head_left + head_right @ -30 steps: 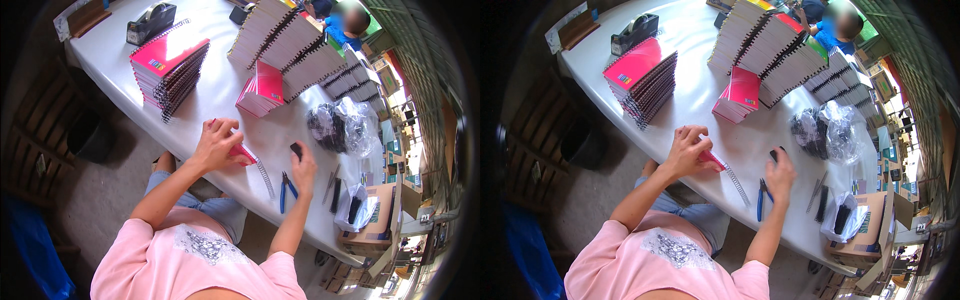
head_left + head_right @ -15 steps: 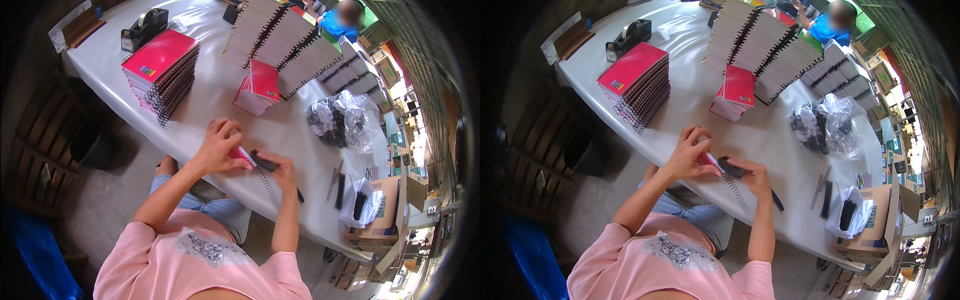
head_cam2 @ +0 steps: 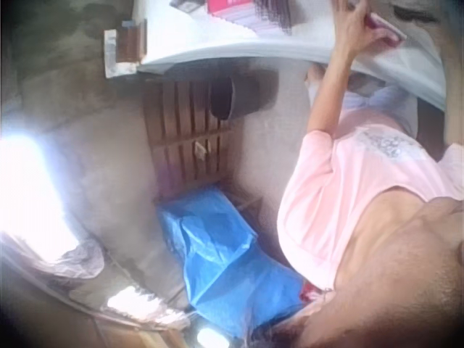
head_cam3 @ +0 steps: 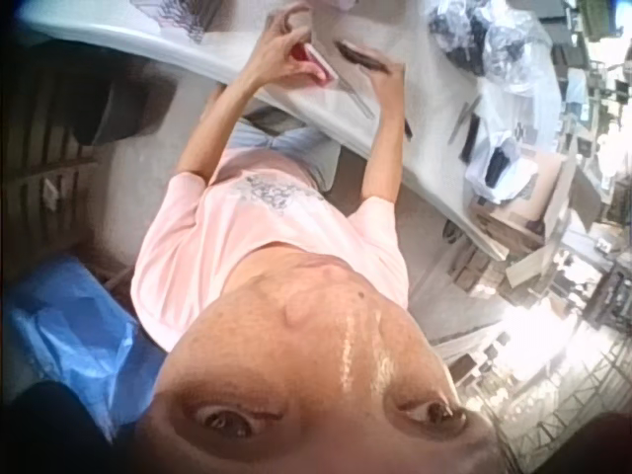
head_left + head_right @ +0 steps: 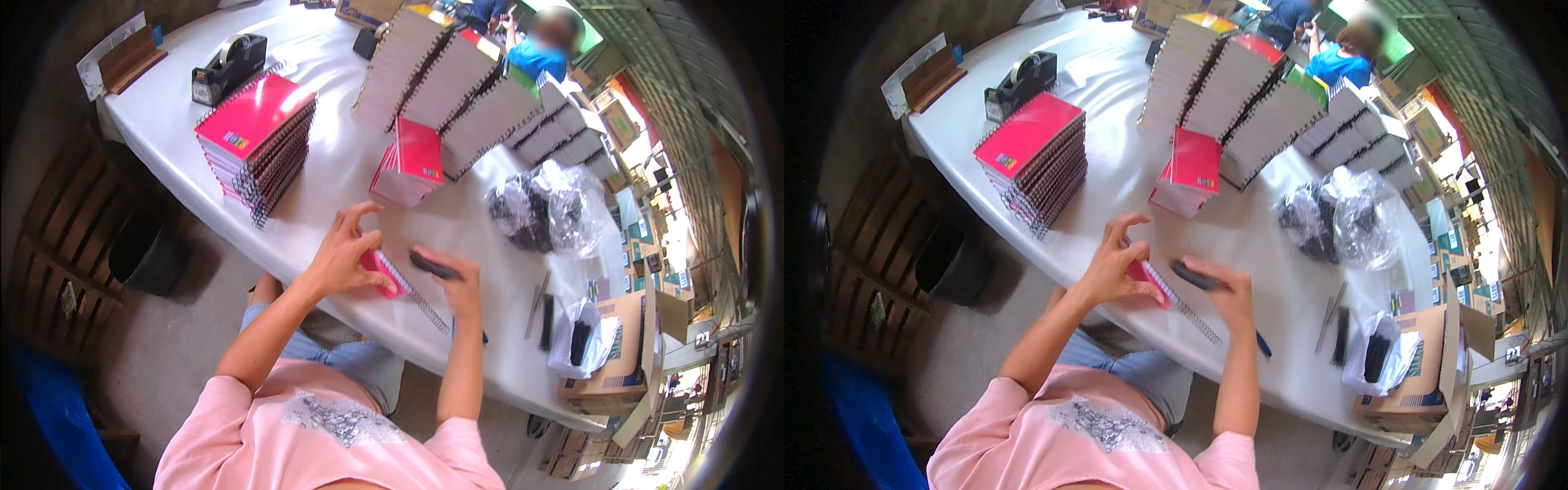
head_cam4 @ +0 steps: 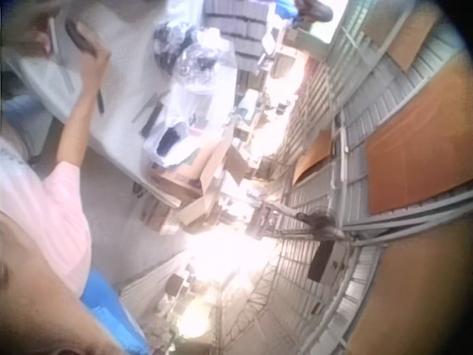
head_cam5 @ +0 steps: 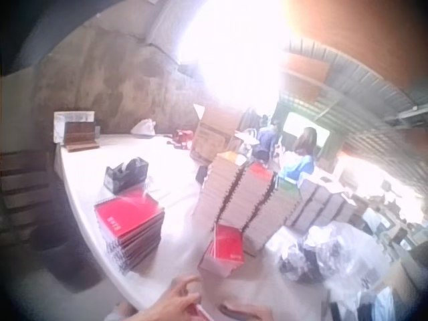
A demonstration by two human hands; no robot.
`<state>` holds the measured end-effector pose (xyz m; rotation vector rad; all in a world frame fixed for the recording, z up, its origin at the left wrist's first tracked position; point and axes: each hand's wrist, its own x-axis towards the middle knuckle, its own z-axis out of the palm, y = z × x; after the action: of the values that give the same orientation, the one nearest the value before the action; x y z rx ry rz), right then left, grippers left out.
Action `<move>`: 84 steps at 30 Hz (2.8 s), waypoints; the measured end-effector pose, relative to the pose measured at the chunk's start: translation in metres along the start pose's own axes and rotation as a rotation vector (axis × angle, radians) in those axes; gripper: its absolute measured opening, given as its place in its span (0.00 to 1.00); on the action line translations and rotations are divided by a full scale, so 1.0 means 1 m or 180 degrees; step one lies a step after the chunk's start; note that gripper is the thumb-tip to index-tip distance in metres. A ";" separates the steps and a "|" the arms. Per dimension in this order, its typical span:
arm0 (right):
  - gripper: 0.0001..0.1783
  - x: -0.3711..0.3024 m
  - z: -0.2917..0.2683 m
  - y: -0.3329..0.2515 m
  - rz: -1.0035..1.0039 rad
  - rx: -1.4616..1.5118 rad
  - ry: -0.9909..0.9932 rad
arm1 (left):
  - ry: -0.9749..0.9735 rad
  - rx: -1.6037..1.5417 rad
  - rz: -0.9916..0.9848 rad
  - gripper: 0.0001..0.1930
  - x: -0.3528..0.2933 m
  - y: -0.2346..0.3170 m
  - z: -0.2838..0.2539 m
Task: The person assembles notebooks by threading plastic spirals through the holes of notebook covers and pages, then trims the excess spiral using a pair of pliers.
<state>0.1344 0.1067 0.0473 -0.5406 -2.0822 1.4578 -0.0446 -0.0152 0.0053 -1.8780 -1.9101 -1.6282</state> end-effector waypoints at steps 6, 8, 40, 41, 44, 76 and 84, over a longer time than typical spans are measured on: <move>0.25 0.007 0.007 0.001 0.0010 -0.0244 -0.0119 | 0.0090 -0.0558 0.0076 0.27 0.006 -0.019 0.007; 0.23 0.003 0.014 -0.006 -0.0453 0.1242 -0.0331 | 0.0124 -0.0647 -0.0062 0.30 0.005 -0.026 0.013; 0.26 -0.051 -0.086 0.045 0.1275 -0.3685 0.1698 | 0.0976 -0.2518 -0.1073 0.19 -0.008 -0.022 0.019; 0.26 -0.064 -0.075 0.039 0.1385 -0.3625 0.1782 | 0.1094 -0.2228 -0.1134 0.24 -0.010 -0.020 0.016; 0.26 -0.100 -0.018 0.027 0.1545 -0.3716 0.1592 | 0.1381 -0.2154 -0.1178 0.35 -0.013 -0.001 0.011; 0.24 -0.058 0.077 -0.043 0.0022 -0.0718 0.0758 | 0.2220 -0.1599 -0.0169 0.38 0.002 0.024 0.003; 0.26 -0.082 0.021 -0.001 0.1596 -0.3456 0.1110 | 0.2281 -0.2635 -0.0850 0.21 0.009 0.052 -0.028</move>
<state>0.1846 0.0415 0.0264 -1.6663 -2.3763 0.2247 -0.0259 -0.0397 0.0569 -0.8489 -1.2884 -2.9439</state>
